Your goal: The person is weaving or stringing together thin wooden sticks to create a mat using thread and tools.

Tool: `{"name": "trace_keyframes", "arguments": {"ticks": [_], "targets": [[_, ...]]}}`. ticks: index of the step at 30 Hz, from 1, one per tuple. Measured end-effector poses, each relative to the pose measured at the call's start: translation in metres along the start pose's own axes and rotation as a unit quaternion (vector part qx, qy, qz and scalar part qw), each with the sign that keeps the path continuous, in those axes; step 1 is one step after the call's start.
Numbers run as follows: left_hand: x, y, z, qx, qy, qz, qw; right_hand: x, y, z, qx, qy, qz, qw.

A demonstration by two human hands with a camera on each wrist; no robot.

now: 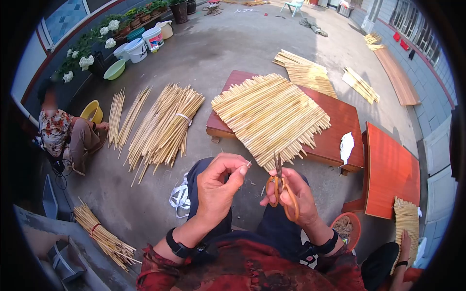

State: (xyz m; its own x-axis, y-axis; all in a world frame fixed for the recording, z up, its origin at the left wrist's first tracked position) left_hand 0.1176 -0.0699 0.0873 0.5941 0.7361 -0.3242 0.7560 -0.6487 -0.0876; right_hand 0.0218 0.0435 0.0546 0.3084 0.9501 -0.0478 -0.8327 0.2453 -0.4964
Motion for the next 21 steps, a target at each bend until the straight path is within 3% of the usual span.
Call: {"name": "trace_keyframes", "arguments": {"ticks": [2, 5, 17, 21], "targets": [[0.003, 0.015, -0.003, -0.009, -0.026, -0.003, 1.000, -0.009, -0.016, -0.009, 0.020, -0.013, -0.013, 1.000], [0.005, 0.028, -0.004, 0.052, -0.005, -0.007, 0.999, -0.014, -0.037, -0.017, 0.000, -0.017, 0.036, 0.999], [0.006, 0.026, 0.007, 0.218, 0.029, 0.023, 0.975, -0.014, -0.044, -0.016, 0.056, 0.024, -0.015, 0.998], [0.007, 0.024, 0.010, 0.205, 0.051, 0.026, 0.977, -0.013, -0.041, -0.012, 0.094, 0.028, -0.031, 0.995]]}}
Point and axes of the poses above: each hand's wrist, its own x-axis away from the middle knuckle, its own y-axis out of the back of the hand, z = x × y, the point moved 8 cm from there along -x, towards the middle knuckle, and after that the axes turned 9 degrees about -x, right-handed, at the moved point
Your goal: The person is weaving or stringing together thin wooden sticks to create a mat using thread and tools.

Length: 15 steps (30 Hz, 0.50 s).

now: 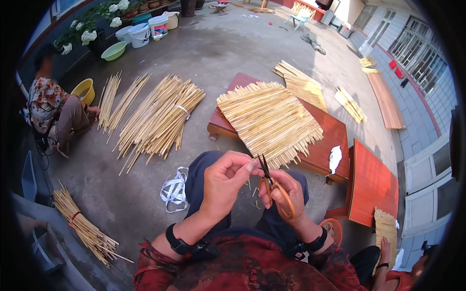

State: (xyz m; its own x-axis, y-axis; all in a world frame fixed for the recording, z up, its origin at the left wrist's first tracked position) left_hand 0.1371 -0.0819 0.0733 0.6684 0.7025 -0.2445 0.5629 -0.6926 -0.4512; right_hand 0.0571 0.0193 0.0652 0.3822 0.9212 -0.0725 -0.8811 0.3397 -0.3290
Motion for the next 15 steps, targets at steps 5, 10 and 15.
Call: {"name": "trace_keyframes", "arguments": {"ticks": [5, 10, 15], "targets": [[-0.001, -0.002, 0.005, -0.015, 0.026, -0.002, 1.000, 0.001, 0.006, -0.001, 0.013, -0.010, -0.004, 1.000], [-0.002, -0.007, 0.011, -0.011, 0.030, 0.009, 0.999, 0.003, 0.009, 0.002, 0.029, -0.006, 0.004, 1.000], [-0.004, -0.009, 0.013, -0.010, 0.033, 0.017, 0.999, 0.003, 0.013, 0.000, 0.009, -0.014, -0.004, 1.000]]}}
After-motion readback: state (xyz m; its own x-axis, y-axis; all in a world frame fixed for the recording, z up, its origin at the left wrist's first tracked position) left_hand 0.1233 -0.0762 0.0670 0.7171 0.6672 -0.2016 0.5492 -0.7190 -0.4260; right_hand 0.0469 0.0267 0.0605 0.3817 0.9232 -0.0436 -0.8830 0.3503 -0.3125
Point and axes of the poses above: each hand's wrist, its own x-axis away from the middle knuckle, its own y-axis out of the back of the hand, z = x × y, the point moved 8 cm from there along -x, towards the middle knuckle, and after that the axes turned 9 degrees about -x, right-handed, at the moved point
